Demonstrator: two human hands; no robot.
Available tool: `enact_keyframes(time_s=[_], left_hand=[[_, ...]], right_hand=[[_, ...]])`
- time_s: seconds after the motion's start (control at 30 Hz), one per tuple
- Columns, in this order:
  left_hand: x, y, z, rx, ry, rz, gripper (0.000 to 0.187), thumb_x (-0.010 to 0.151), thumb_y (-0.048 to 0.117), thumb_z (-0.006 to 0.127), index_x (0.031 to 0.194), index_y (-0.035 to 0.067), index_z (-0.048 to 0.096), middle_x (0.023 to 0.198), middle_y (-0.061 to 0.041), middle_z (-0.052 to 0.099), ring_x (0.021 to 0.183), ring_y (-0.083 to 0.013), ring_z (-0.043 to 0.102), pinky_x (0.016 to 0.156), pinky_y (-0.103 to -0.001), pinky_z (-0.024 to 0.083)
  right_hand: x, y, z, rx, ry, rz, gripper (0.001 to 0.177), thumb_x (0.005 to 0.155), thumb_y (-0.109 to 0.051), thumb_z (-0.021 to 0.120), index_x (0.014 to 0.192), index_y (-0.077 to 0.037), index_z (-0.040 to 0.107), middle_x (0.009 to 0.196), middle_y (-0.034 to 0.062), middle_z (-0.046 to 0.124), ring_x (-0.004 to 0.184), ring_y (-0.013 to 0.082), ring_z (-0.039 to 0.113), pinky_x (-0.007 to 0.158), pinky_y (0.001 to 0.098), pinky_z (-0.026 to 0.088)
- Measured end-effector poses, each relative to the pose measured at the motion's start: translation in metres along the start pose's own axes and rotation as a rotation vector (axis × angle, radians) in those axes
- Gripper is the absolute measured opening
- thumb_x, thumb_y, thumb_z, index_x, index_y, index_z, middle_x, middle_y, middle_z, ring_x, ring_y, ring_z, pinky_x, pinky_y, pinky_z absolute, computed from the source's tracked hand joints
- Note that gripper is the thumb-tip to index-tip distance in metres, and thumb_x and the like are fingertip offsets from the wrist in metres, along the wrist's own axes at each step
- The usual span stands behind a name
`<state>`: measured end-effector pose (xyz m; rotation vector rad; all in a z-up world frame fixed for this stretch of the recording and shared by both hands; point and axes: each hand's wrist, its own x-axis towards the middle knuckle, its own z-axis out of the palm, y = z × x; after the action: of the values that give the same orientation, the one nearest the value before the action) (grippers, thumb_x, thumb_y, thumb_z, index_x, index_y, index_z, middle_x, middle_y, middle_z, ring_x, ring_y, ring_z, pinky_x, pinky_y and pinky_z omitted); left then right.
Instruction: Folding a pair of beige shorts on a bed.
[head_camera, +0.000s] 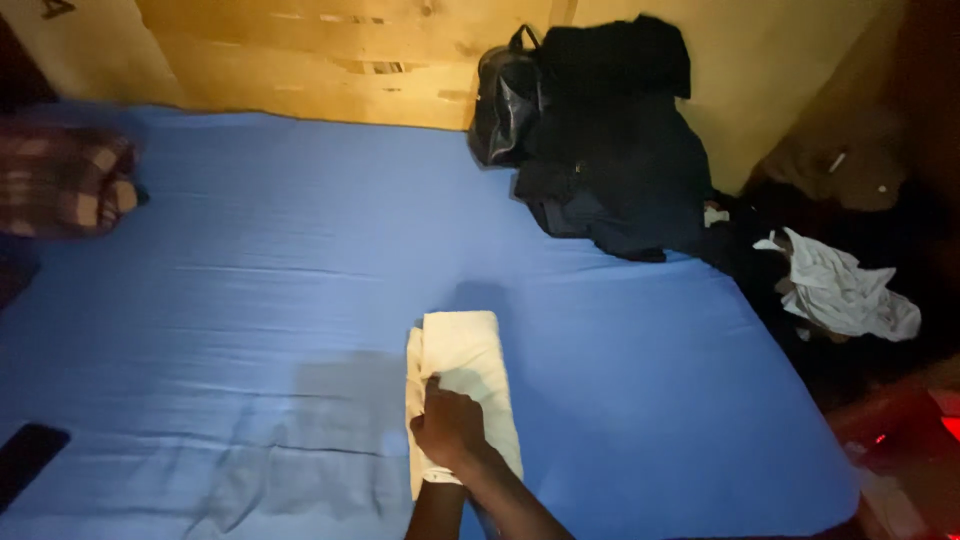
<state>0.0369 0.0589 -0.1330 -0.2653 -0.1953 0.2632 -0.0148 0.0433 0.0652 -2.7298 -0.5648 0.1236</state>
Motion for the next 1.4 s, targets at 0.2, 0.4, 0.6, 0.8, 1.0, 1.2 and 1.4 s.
enact_keyframes(time_s=[0.2,0.4,0.6,0.8,1.0,1.2,1.4], left_hand=[[-0.004,-0.028,0.104,0.667,0.481,-0.253,0.066,0.105,0.048,0.034,0.158,0.010,0.038,0.125,-0.005,0.065,0.118,-0.0209,0.060,0.104,-0.038,0.046],[-0.013,-0.050,0.088,1.041,0.135,-0.295,0.057,0.104,0.031,0.047,0.153,0.002,0.044,0.151,-0.014,0.059,0.139,-0.0266,0.055,0.115,-0.039,0.042],[-0.049,-0.085,0.158,2.313,-0.097,0.057,0.066,0.082,0.010,0.065,0.146,0.009,0.051,0.157,-0.014,0.046,0.149,-0.0311,0.039,0.121,-0.045,0.033],[-0.051,-0.109,0.157,2.852,-0.085,-0.188,0.084,0.076,0.015,0.069,0.152,0.010,0.033,0.164,-0.022,0.017,0.156,-0.0374,0.011,0.123,-0.057,0.009],[-0.038,-0.110,0.126,2.895,-0.118,-0.158,0.075,0.090,0.034,0.064,0.153,0.009,0.031,0.164,-0.029,0.007,0.154,-0.0430,0.003,0.117,-0.069,0.003],[-0.035,-0.112,0.107,3.000,-0.108,-0.063,0.073,0.088,0.038,0.068,0.150,0.010,0.041,0.166,-0.029,0.016,0.153,-0.0431,0.013,0.117,-0.069,0.013],[-0.022,-0.099,0.142,3.024,-0.095,-0.192,0.069,0.078,0.034,0.079,0.134,0.006,0.051,0.157,-0.026,0.035,0.145,-0.0397,0.039,0.107,-0.057,0.041]], right_hand=[[-0.009,0.098,-0.024,0.625,0.059,0.037,0.069,0.083,-0.012,0.068,0.150,-0.007,0.052,0.099,0.0152,0.077,0.082,0.0177,0.073,0.075,0.0329,0.058],[-0.069,0.223,-0.092,0.805,0.302,0.055,0.058,0.091,-0.007,0.064,0.148,-0.007,0.052,0.122,0.0040,0.073,0.102,0.0115,0.068,0.086,0.0289,0.056],[-0.098,0.269,-0.043,0.330,0.385,0.444,0.063,0.084,-0.014,0.074,0.143,-0.006,0.052,0.082,0.0129,0.074,0.070,0.0239,0.070,0.072,0.0357,0.055],[-0.110,0.141,-0.068,0.441,0.327,0.284,0.054,0.089,-0.025,0.066,0.133,0.005,0.057,0.113,0.0308,0.065,0.102,0.0469,0.062,0.087,0.0542,0.051],[-0.111,0.148,-0.035,0.235,0.324,-0.150,0.081,0.064,-0.014,0.084,0.134,0.005,0.049,0.130,0.0292,0.059,0.118,0.0466,0.057,0.098,0.0488,0.050],[-0.119,0.146,-0.029,0.208,0.405,-0.101,0.068,0.071,-0.009,0.080,0.133,0.000,0.055,0.134,0.0248,0.059,0.123,0.0438,0.056,0.100,0.0470,0.051],[-0.126,0.138,-0.052,0.175,0.231,0.009,0.072,0.070,-0.014,0.085,0.136,-0.011,0.058,0.135,0.0186,0.058,0.125,0.0391,0.052,0.099,0.0475,0.046]])
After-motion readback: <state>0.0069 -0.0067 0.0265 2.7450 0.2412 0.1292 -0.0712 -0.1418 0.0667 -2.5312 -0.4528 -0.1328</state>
